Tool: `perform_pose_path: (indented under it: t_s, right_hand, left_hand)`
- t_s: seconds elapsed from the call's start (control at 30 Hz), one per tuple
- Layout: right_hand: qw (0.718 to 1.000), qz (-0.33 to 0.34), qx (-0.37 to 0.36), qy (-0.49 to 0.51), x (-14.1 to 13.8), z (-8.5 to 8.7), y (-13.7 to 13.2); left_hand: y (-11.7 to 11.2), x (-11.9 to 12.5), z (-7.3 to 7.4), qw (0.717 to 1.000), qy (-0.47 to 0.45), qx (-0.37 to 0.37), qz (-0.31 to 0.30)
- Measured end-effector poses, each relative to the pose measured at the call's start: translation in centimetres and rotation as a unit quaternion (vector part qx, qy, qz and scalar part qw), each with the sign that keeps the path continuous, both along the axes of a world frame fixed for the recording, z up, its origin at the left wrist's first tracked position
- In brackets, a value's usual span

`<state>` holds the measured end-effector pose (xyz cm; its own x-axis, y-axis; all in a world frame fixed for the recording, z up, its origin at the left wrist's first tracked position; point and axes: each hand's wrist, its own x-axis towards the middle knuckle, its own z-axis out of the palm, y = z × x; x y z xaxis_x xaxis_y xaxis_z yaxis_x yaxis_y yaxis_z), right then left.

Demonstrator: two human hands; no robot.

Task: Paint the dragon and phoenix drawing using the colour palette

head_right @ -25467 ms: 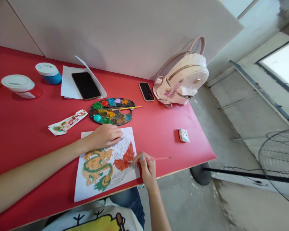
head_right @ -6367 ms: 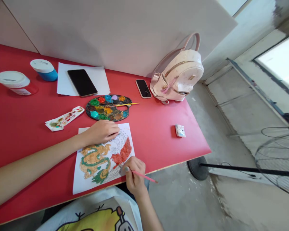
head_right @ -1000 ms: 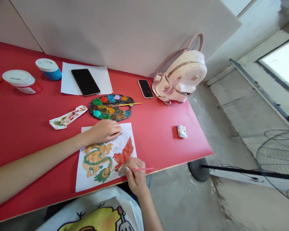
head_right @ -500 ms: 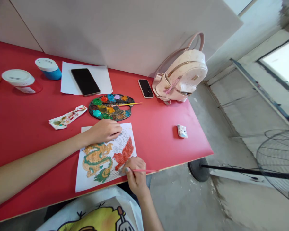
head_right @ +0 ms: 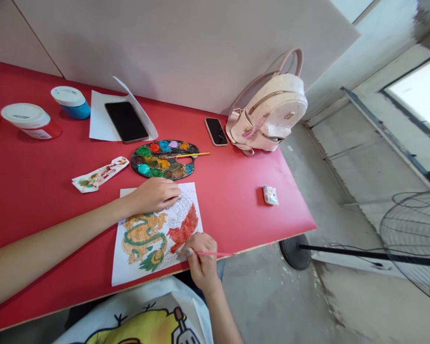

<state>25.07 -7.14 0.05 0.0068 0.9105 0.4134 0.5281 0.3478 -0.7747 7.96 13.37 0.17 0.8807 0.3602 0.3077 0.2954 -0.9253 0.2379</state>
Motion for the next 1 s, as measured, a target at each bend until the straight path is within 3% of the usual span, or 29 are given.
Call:
perform_pose_path:
  t_s: [0.07,0.17,0.3,0.43,0.53,0.7,0.8,1.0]
  right_hand:
    - [1.000,-0.010,0.005,0.003,-0.01,0.03,0.06]
    - [1.000,0.028,-0.002,0.008,-0.04,0.16,0.18]
    - [1.000,-0.001,-0.003,0.016,-0.05,0.31,0.25]
    - [1.000,0.028,-0.004,0.009,-0.02,0.33,0.26]
    - [1.000,0.000,0.001,0.008,-0.02,0.27,0.27]
    - [0.999,0.032,0.004,0.003,-0.03,0.09,0.20]
    - [1.000,-0.005,0.016,0.012,-0.06,0.00,0.14]
    - [1.000,0.022,0.004,0.018,0.01,0.06,0.19]
  left_hand:
    - [0.00,0.00,0.03,1.000,-0.001,-0.002,0.001]
    - [-0.01,0.00,0.05,1.000,0.002,-0.002,-0.001]
    - [-0.03,0.02,0.04,1.000,0.001,0.002,0.001]
    - [-0.04,0.05,0.00,1.000,0.001,0.005,0.002]
    - [-0.02,0.04,-0.02,1.000,0.003,0.004,0.003]
    - [-0.02,-0.01,0.03,1.000,0.003,0.004,0.001]
    - [-0.06,0.00,0.04,1.000,-0.001,0.003,0.001]
    - [0.01,0.06,-0.10,1.000,-0.008,0.003,-0.002]
